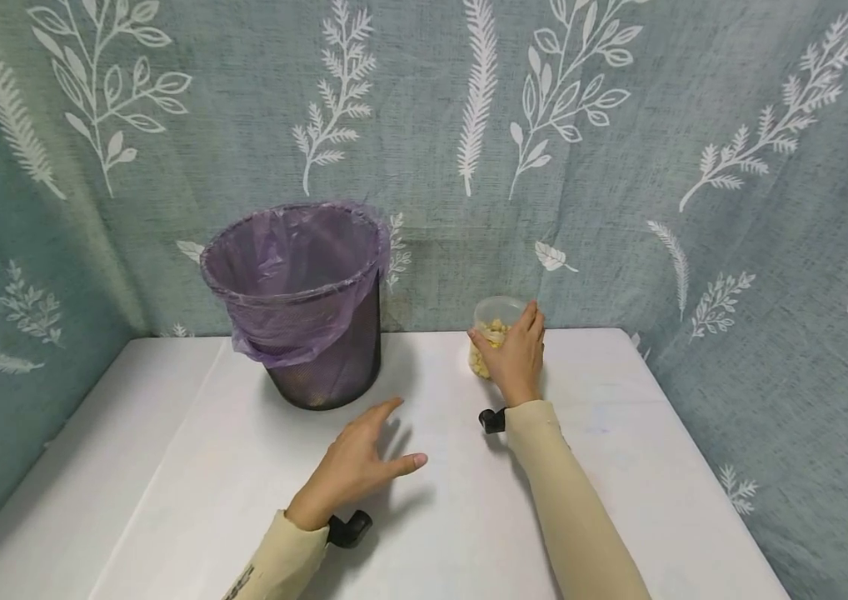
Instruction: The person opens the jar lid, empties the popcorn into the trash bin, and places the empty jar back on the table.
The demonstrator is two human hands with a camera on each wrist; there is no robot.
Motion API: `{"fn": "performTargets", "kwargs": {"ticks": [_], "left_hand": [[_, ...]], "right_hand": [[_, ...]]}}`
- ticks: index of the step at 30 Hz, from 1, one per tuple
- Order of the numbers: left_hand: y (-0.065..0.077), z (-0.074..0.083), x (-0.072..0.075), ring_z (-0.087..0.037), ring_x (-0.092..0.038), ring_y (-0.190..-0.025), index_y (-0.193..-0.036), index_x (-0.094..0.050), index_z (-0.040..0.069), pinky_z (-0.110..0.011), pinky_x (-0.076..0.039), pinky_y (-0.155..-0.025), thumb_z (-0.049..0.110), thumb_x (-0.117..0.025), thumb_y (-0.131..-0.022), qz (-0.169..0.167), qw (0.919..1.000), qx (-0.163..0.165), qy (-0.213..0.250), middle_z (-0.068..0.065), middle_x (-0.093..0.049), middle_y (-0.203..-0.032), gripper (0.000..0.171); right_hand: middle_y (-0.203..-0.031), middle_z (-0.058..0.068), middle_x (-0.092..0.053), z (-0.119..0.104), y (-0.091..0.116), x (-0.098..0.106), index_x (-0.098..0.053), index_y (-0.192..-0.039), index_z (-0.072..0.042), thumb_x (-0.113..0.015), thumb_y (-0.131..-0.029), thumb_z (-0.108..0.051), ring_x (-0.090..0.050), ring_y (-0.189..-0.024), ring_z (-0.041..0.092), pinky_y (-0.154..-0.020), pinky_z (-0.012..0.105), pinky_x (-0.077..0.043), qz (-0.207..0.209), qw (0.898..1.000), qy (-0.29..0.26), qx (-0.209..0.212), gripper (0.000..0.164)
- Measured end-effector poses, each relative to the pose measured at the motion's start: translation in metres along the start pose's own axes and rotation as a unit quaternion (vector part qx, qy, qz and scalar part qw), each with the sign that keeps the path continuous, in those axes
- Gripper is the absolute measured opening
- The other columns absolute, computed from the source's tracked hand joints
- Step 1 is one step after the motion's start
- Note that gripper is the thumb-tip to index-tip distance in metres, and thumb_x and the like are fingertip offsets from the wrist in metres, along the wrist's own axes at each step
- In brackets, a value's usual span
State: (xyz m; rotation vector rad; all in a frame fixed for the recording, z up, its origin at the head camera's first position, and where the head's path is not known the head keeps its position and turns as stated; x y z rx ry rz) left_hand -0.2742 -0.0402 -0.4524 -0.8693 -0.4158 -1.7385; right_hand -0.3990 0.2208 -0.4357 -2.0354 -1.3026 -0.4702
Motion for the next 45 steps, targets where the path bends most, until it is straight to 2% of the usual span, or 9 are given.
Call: {"fn": "performTargets", "kwargs": {"ticks": [4, 10, 14, 19, 27, 32, 36, 41, 45], "left_hand": [[0.001, 0.000, 0.002, -0.042, -0.049, -0.142, -0.158, -0.045, 0.009, -0.065, -0.044, -0.109, 0.055, -0.083, -0.087, -0.006, 0.9997, -0.002, 0.025, -0.018, -0.051, -0.156, 0.093], [0.000, 0.002, 0.007, -0.042, -0.048, -0.142, -0.159, -0.044, 0.008, -0.061, -0.042, -0.112, 0.051, -0.084, -0.087, -0.009, 0.9986, -0.014, 0.050, -0.020, -0.049, -0.157, 0.093], [-0.001, 0.002, 0.013, -0.040, -0.046, -0.145, -0.159, -0.042, 0.005, -0.058, -0.041, -0.115, 0.047, -0.085, -0.088, -0.003, 0.9975, -0.019, 0.069, -0.021, -0.047, -0.158, 0.093], [-0.004, 0.003, 0.021, -0.038, -0.044, -0.147, -0.159, -0.041, 0.002, -0.057, -0.039, -0.117, 0.041, -0.086, -0.089, 0.010, 0.9947, -0.026, 0.099, -0.020, -0.045, -0.160, 0.092], [-0.006, 0.011, 0.033, -0.033, -0.042, -0.149, -0.161, -0.037, 0.005, -0.053, -0.043, -0.115, 0.032, -0.089, -0.088, 0.033, 0.9859, -0.042, 0.158, -0.012, -0.040, -0.165, 0.094], [-0.007, 0.013, 0.040, -0.031, -0.042, -0.149, -0.161, -0.036, 0.003, -0.051, -0.044, -0.115, 0.029, -0.091, -0.086, 0.054, 0.9807, -0.060, 0.178, -0.012, -0.041, -0.164, 0.097], [-0.005, 0.015, 0.045, -0.031, -0.041, -0.150, -0.163, -0.034, 0.006, -0.051, -0.044, -0.115, 0.027, -0.092, -0.084, 0.070, 0.9763, -0.081, 0.188, -0.013, -0.041, -0.164, 0.100], [-0.003, 0.019, 0.052, -0.026, -0.048, -0.145, -0.163, -0.035, 0.011, -0.051, -0.040, -0.117, 0.021, -0.094, -0.081, 0.085, 0.9645, -0.122, 0.218, -0.006, -0.047, -0.159, 0.102], [-0.001, 0.023, 0.056, -0.020, -0.056, -0.135, -0.161, -0.039, 0.015, -0.048, -0.044, -0.115, 0.018, -0.097, -0.077, 0.080, 0.9542, -0.147, 0.248, 0.001, -0.056, -0.150, 0.101]], "right_hand": [[-0.158, 0.034, -0.025, -0.004, 0.001, -0.005, -0.011, -0.164, 0.005, -0.082, -0.091, -0.046, -0.038, -0.140, 0.051, -0.113, 0.064, -0.037, 0.029, 0.999, -0.032, 0.009, 0.114], [-0.155, 0.031, -0.033, -0.008, 0.004, 0.000, -0.020, -0.163, 0.005, -0.085, -0.088, -0.045, -0.043, -0.137, 0.050, -0.112, 0.065, -0.037, 0.065, 0.996, -0.062, 0.023, 0.111], [-0.153, 0.029, -0.037, -0.017, 0.011, 0.010, -0.019, -0.164, 0.003, -0.087, -0.086, -0.045, -0.045, -0.136, 0.047, -0.110, 0.064, -0.039, 0.074, 0.994, -0.078, 0.031, 0.113], [-0.158, 0.029, -0.036, -0.044, 0.027, 0.031, -0.019, -0.165, 0.002, -0.088, -0.085, -0.040, -0.045, -0.139, 0.048, -0.110, 0.066, -0.038, 0.068, 0.989, -0.108, 0.069, 0.114], [-0.160, 0.026, -0.039, -0.096, 0.058, 0.055, -0.018, -0.166, -0.003, -0.092, -0.082, -0.026, -0.046, -0.142, 0.042, -0.109, 0.066, -0.042, -0.005, 0.978, -0.165, 0.126, 0.114], [-0.162, 0.022, -0.039, -0.121, 0.075, 0.059, -0.019, -0.167, -0.005, -0.092, -0.082, -0.021, -0.046, -0.143, 0.038, -0.112, 0.060, -0.041, -0.067, 0.968, -0.185, 0.154, 0.114], [-0.160, 0.020, -0.043, -0.135, 0.088, 0.058, -0.018, -0.167, -0.005, -0.091, -0.082, -0.017, -0.047, -0.142, 0.037, -0.113, 0.061, -0.040, -0.121, 0.958, -0.202, 0.166, 0.113], [-0.159, 0.017, -0.045, -0.147, 0.102, 0.055, -0.019, -0.167, -0.006, -0.090, -0.082, -0.014, -0.048, -0.141, 0.039, -0.110, 0.064, -0.043, -0.176, 0.941, -0.230, 0.176, 0.111], [-0.156, 0.014, -0.047, -0.154, 0.109, 0.051, -0.023, -0.166, -0.007, -0.091, -0.080, -0.013, -0.053, -0.134, 0.040, -0.106, 0.060, -0.048, -0.203, 0.927, -0.256, 0.185, 0.110]]}}
Point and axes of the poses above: each hand's wrist, its own y-axis away from the middle knuckle, its own x-axis out of the back of the hand, z = x × y, the point moved 5 cm from there along -y, towards the middle knuckle
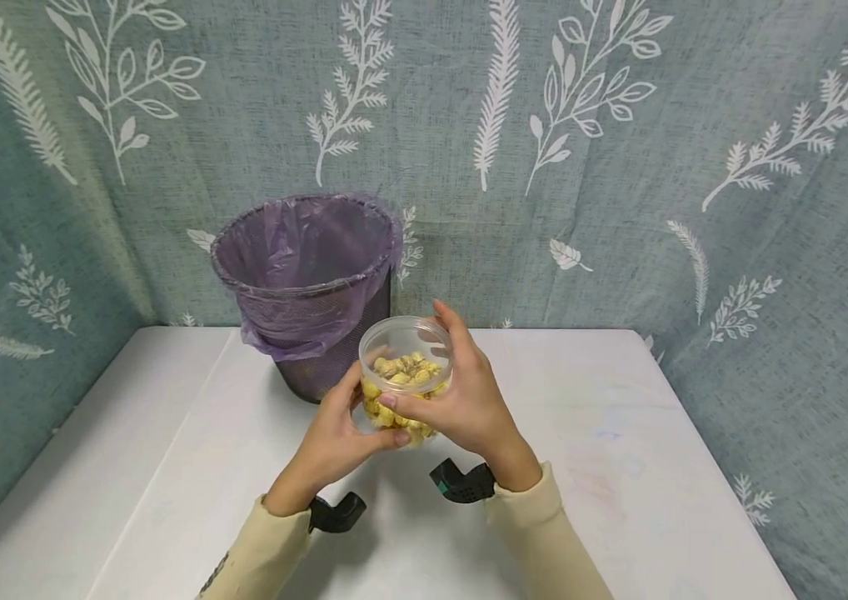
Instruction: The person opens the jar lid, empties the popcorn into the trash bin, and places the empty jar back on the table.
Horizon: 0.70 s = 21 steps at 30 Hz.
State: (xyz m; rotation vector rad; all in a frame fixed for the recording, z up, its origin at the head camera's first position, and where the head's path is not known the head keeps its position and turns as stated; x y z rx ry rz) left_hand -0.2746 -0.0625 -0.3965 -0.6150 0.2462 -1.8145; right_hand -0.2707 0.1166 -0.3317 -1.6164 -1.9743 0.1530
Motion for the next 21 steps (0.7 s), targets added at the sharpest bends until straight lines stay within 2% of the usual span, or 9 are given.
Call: {"fn": "performTargets", "kwargs": {"ticks": [5, 10, 14, 21], "left_hand": [[0.001, 0.005, 0.002, -0.019, -0.060, -0.128, -0.156, -0.045, 0.017, -0.042, -0.049, -0.108, 0.019, -0.098, -0.075, 0.004, 0.9999, -0.003, 0.011, 0.002, -0.059, -0.144, 0.097], [0.002, 0.005, 0.003, -0.019, -0.062, -0.122, -0.150, -0.050, 0.012, -0.041, -0.052, -0.103, 0.021, -0.099, -0.073, 0.030, 0.9994, -0.015, -0.003, 0.001, -0.063, -0.137, 0.092], [0.002, 0.006, 0.004, -0.018, -0.062, -0.121, -0.150, -0.050, 0.014, -0.043, -0.053, -0.101, 0.023, -0.100, -0.071, 0.054, 0.9982, -0.021, -0.017, 0.002, -0.063, -0.136, 0.094], [0.002, 0.006, 0.003, -0.017, -0.063, -0.118, -0.150, -0.050, 0.016, -0.042, -0.054, -0.100, 0.025, -0.102, -0.069, 0.073, 0.9964, -0.022, -0.037, 0.001, -0.065, -0.134, 0.096]], "right_hand": [[-0.157, 0.012, -0.045, -0.001, 0.002, -0.004, -0.023, -0.167, -0.010, -0.092, -0.080, -0.014, -0.052, -0.134, 0.039, -0.107, 0.061, -0.046, -0.015, 0.999, -0.031, -0.006, 0.111], [-0.160, 0.013, -0.040, 0.002, 0.004, -0.007, -0.021, -0.167, -0.010, -0.093, -0.082, -0.025, -0.046, -0.141, 0.037, -0.112, 0.062, -0.040, -0.022, 0.998, -0.056, -0.014, 0.113], [-0.162, 0.015, -0.038, 0.003, 0.004, -0.010, -0.019, -0.167, -0.007, -0.093, -0.083, -0.032, -0.040, -0.147, 0.035, -0.115, 0.064, -0.036, 0.000, 0.998, -0.066, -0.015, 0.115], [-0.159, 0.012, -0.044, 0.003, 0.004, -0.016, -0.020, -0.167, -0.009, -0.091, -0.084, -0.018, -0.047, -0.142, 0.033, -0.112, 0.059, -0.043, 0.050, 0.997, -0.041, -0.040, 0.110]]}}
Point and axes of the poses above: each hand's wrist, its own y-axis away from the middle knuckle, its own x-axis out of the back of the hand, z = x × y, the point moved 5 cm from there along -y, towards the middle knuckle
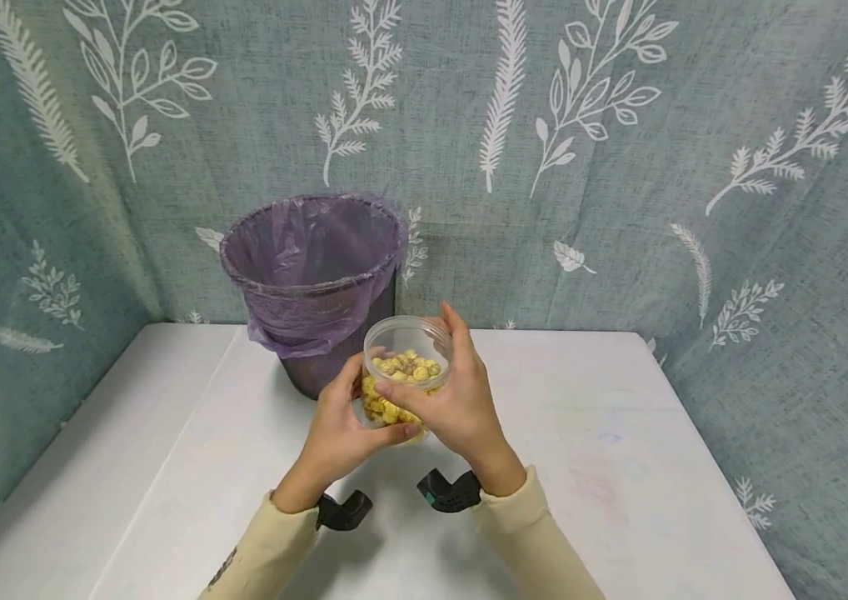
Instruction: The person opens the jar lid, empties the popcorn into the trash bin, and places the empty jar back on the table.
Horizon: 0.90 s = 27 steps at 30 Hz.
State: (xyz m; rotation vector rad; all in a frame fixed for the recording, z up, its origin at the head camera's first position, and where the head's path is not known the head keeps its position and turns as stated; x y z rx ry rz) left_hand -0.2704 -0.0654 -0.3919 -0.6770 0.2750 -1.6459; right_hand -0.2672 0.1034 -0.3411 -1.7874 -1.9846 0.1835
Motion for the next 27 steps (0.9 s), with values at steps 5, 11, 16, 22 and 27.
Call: {"fn": "performTargets", "kwargs": {"ticks": [5, 11, 16, 22, 27], "left_hand": [[-0.001, 0.002, 0.001, -0.019, -0.063, -0.119, -0.149, -0.050, 0.012, -0.041, -0.054, -0.100, 0.021, -0.101, -0.071, -0.024, 0.9995, 0.003, 0.022, 0.000, -0.065, -0.135, 0.094], [0.000, 0.003, 0.006, -0.021, -0.064, -0.122, -0.150, -0.050, 0.006, -0.039, -0.051, -0.104, 0.012, -0.098, -0.073, -0.076, 0.9952, 0.014, 0.060, -0.003, -0.067, -0.134, 0.091], [0.001, 0.002, 0.007, -0.021, -0.063, -0.123, -0.151, -0.049, 0.008, -0.042, -0.050, -0.106, 0.011, -0.097, -0.074, -0.091, 0.9936, 0.014, 0.065, -0.001, -0.067, -0.134, 0.092], [0.000, 0.004, 0.009, -0.019, -0.061, -0.123, -0.150, -0.049, 0.010, -0.045, -0.050, -0.104, 0.019, -0.099, -0.072, -0.015, 0.9995, 0.008, 0.029, 0.000, -0.064, -0.136, 0.093], [-0.001, 0.005, 0.009, -0.019, -0.060, -0.123, -0.151, -0.047, 0.010, -0.046, -0.051, -0.102, 0.024, -0.101, -0.069, 0.034, 0.9992, -0.005, -0.021, -0.001, -0.061, -0.139, 0.099]], "right_hand": [[-0.159, 0.011, -0.044, 0.000, -0.002, 0.004, -0.017, -0.168, -0.011, -0.089, -0.085, -0.017, -0.046, -0.142, 0.033, -0.114, 0.061, -0.039, -0.025, 0.999, -0.034, 0.015, 0.110], [-0.162, 0.015, -0.040, 0.000, -0.003, 0.014, -0.012, -0.169, -0.012, -0.088, -0.089, -0.026, -0.041, -0.145, 0.040, -0.119, 0.055, -0.036, -0.115, 0.990, -0.068, 0.044, 0.111], [-0.165, 0.015, -0.036, 0.001, -0.002, 0.018, -0.012, -0.169, -0.015, -0.087, -0.090, -0.028, -0.036, -0.150, 0.036, -0.120, 0.039, -0.036, -0.160, 0.981, -0.100, 0.039, 0.110], [-0.161, 0.015, -0.040, -0.001, -0.003, 0.015, -0.013, -0.169, -0.011, -0.087, -0.083, -0.053, -0.036, -0.150, 0.033, -0.124, 0.061, -0.021, -0.065, 0.996, -0.041, 0.037, 0.121], [-0.154, 0.014, -0.047, -0.003, -0.001, 0.004, -0.014, -0.168, -0.009, -0.092, -0.082, -0.043, -0.044, -0.144, 0.030, -0.118, 0.059, -0.034, 0.019, 0.998, 0.042, 0.039, 0.121]]}}
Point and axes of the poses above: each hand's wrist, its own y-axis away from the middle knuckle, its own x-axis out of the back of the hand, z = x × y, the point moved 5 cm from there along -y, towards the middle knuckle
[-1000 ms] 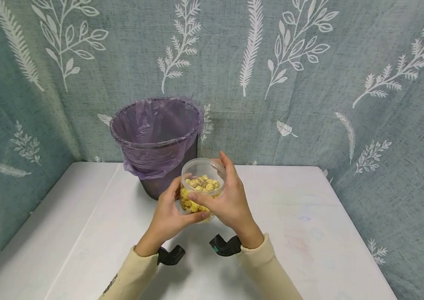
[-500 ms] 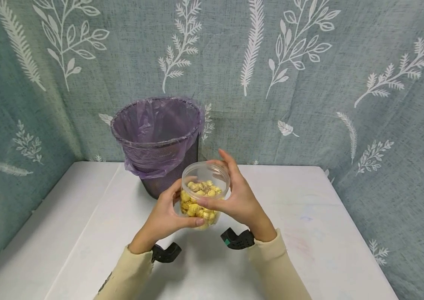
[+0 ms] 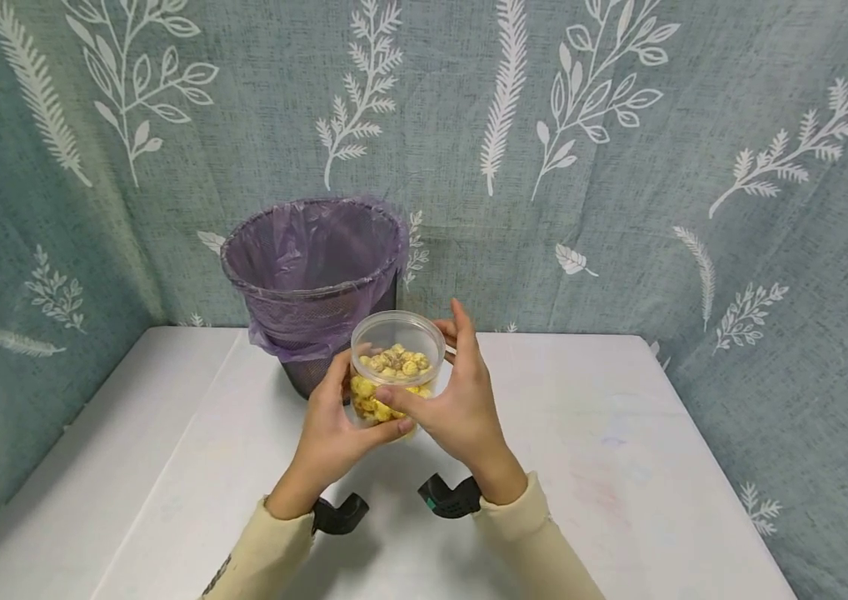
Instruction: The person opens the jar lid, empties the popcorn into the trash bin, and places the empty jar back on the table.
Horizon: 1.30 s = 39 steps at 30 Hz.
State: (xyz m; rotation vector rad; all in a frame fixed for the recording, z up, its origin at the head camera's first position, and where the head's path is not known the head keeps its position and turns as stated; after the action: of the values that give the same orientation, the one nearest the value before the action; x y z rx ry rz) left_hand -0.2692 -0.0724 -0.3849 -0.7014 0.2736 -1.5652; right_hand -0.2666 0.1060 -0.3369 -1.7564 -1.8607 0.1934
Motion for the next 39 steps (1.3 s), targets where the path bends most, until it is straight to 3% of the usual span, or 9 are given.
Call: {"fn": "performTargets", "kwargs": {"ticks": [4, 8, 13, 21, 24, 27, 32, 34, 39], "left_hand": [[0.000, 0.001, -0.002, -0.019, -0.060, -0.122, -0.150, -0.047, 0.008, -0.048, -0.052, -0.100, 0.026, -0.101, -0.069, 0.004, 0.9998, -0.004, -0.017, -0.003, -0.063, -0.137, 0.100], [0.000, 0.002, -0.002, -0.018, -0.060, -0.122, -0.150, -0.048, 0.010, -0.046, -0.052, -0.101, 0.025, -0.101, -0.069, -0.008, 0.9999, 0.004, -0.007, -0.001, -0.063, -0.136, 0.098], [-0.001, 0.005, 0.001, -0.019, -0.062, -0.122, -0.150, -0.049, 0.014, -0.042, -0.051, -0.104, 0.018, -0.100, -0.071, -0.049, 0.9978, 0.014, 0.043, 0.000, -0.064, -0.135, 0.094], [0.000, 0.007, 0.005, -0.024, -0.062, -0.126, -0.154, -0.047, 0.012, -0.040, -0.048, -0.108, 0.014, -0.097, -0.076, -0.118, 0.9880, 0.014, 0.100, -0.003, -0.066, -0.136, 0.093], [0.000, 0.005, 0.004, -0.022, -0.062, -0.125, -0.153, -0.047, 0.010, -0.043, -0.049, -0.107, 0.017, -0.098, -0.075, -0.097, 0.9917, 0.019, 0.083, -0.001, -0.065, -0.136, 0.093], [0.000, 0.002, 0.002, -0.019, -0.062, -0.122, -0.150, -0.047, 0.008, -0.044, -0.051, -0.104, 0.019, -0.099, -0.073, -0.052, 0.9973, 0.028, 0.045, 0.001, -0.064, -0.136, 0.094], [0.001, 0.000, 0.000, -0.018, -0.061, -0.120, -0.148, -0.048, 0.007, -0.045, -0.052, -0.100, 0.024, -0.102, -0.068, -0.005, 0.9994, 0.033, -0.011, -0.001, -0.062, -0.136, 0.099], [0.001, 0.000, -0.001, -0.019, -0.060, -0.120, -0.149, -0.048, 0.008, -0.046, -0.052, -0.100, 0.026, -0.102, -0.068, -0.004, 0.9993, 0.031, -0.020, -0.002, -0.062, -0.137, 0.100], [0.000, 0.002, -0.002, -0.019, -0.061, -0.120, -0.149, -0.048, 0.011, -0.046, -0.052, -0.100, 0.024, -0.102, -0.069, -0.017, 0.9995, 0.026, -0.010, -0.002, -0.062, -0.137, 0.098]], "right_hand": [[-0.147, 0.012, -0.054, -0.002, 0.002, -0.004, -0.015, -0.167, -0.006, -0.093, -0.081, -0.016, -0.051, -0.137, 0.027, -0.115, 0.054, -0.040, 0.042, 0.999, 0.012, 0.008, 0.117], [-0.146, 0.013, -0.056, -0.003, 0.001, -0.001, -0.016, -0.167, -0.005, -0.092, -0.081, -0.013, -0.054, -0.136, 0.028, -0.119, 0.053, -0.037, 0.039, 0.999, -0.001, 0.022, 0.115], [-0.152, 0.015, -0.052, -0.001, -0.002, 0.007, -0.014, -0.168, -0.011, -0.090, -0.087, -0.027, -0.050, -0.141, 0.031, -0.122, 0.057, -0.030, -0.021, 0.998, -0.061, 0.029, 0.113], [-0.160, 0.022, -0.042, 0.000, -0.004, 0.018, -0.016, -0.168, -0.011, -0.084, -0.090, -0.043, -0.044, -0.145, 0.035, -0.122, 0.064, -0.020, -0.125, 0.976, -0.173, 0.046, 0.108], [-0.162, 0.019, -0.039, 0.001, -0.003, 0.016, -0.017, -0.168, -0.012, -0.083, -0.088, -0.054, -0.041, -0.146, 0.035, -0.121, 0.065, -0.022, -0.112, 0.983, -0.137, 0.039, 0.112], [-0.161, 0.018, -0.040, 0.000, -0.002, 0.011, -0.017, -0.168, -0.009, -0.081, -0.083, -0.065, -0.044, -0.144, 0.036, -0.119, 0.064, -0.030, -0.069, 0.996, -0.049, 0.029, 0.120], [-0.153, 0.017, -0.048, -0.002, 0.001, 0.000, -0.017, -0.166, -0.003, -0.092, -0.084, -0.038, -0.050, -0.138, 0.034, -0.115, 0.057, -0.041, -0.006, 0.999, 0.046, 0.009, 0.117], [-0.151, 0.017, -0.050, -0.003, 0.002, -0.002, -0.018, -0.166, -0.001, -0.093, -0.083, -0.024, -0.052, -0.137, 0.032, -0.114, 0.056, -0.043, 0.006, 0.999, 0.053, 0.009, 0.114], [-0.150, 0.016, -0.052, -0.005, 0.001, 0.001, -0.016, -0.167, -0.004, -0.090, -0.085, -0.017, -0.052, -0.138, 0.031, -0.113, 0.058, -0.043, 0.001, 0.999, 0.030, 0.011, 0.111]]}}
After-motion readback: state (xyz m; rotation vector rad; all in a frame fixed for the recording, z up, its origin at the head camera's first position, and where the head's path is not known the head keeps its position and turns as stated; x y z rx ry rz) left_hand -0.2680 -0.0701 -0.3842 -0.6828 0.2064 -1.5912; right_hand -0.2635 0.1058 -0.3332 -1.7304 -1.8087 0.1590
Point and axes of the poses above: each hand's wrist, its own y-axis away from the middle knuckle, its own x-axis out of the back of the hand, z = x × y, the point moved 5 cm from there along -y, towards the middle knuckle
